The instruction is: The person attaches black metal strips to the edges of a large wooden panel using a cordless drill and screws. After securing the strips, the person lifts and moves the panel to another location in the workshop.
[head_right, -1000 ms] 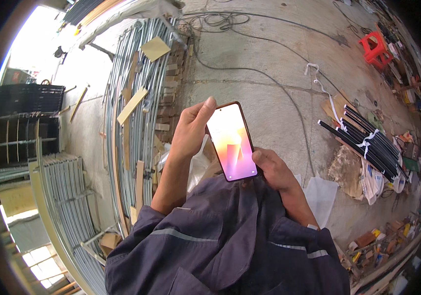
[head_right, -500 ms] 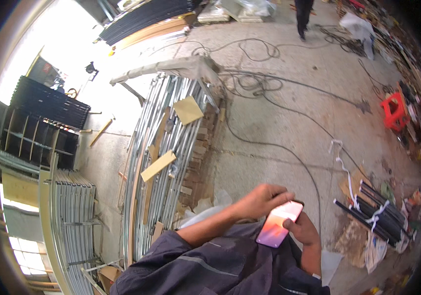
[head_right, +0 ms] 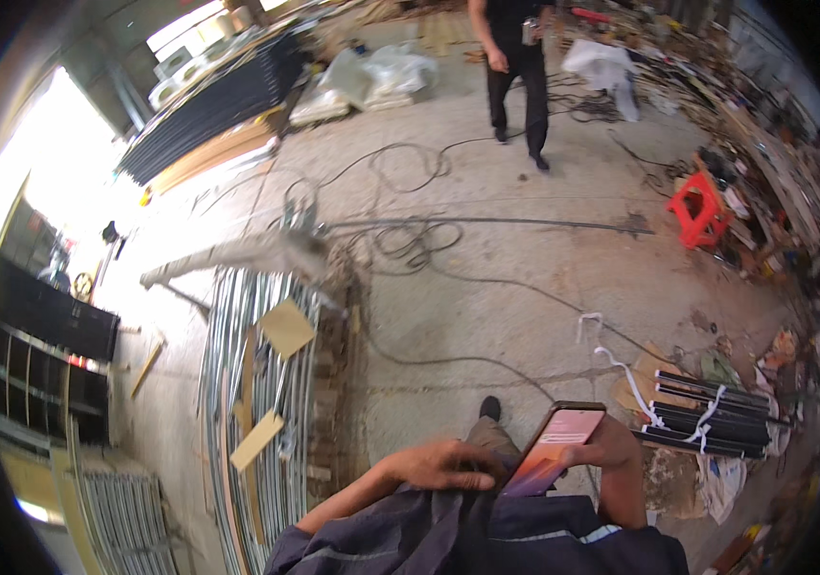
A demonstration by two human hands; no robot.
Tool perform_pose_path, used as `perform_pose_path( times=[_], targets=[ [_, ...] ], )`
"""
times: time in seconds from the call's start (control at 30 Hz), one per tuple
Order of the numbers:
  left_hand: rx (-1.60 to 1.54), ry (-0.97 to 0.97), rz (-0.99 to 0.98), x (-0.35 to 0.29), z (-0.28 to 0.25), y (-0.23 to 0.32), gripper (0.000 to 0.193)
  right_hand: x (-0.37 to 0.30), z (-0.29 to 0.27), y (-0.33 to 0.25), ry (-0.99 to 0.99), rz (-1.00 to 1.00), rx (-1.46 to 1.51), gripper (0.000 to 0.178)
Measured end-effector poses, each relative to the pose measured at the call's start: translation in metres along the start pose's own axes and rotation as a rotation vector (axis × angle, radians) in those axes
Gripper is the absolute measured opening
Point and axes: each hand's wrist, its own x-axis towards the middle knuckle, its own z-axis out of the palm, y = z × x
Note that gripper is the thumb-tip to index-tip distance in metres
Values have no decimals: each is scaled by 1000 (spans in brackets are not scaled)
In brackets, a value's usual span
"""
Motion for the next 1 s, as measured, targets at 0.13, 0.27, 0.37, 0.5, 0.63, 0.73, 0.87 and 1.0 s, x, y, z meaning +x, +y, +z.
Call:
perform_pose_path(
  times=[0.13,0.27,0.37,0.5,0.63,0.73,0.87,1.0],
  targets=[
    [8,-204,-86,61,-30,26,39,24,-56,-35,-291,9,54,46],
    [-53,-331,71,131,-59,53,30,33,-80,-84,-377,-293,223,41],
    [-52,-494,56,172,-77,70,27,30,-97,-113,-412,-333,181,41],
    [-14,-547,172,209,-95,70,24,29,-113,-132,-379,-335,191,41],
    [-35,-683,153,238,-113,75,24,6,-109,-122,-60,-274,260,64],
    [-51,-774,173,250,-130,71,24,14,-91,-116,157,-487,184,71],
    [49,-882,210,256,-158,66,24,34,-95,-103,81,-633,179,65],
    [126,-967,297,253,-191,63,24,67,-71,-113,134,-767,187,58]
  ],
)
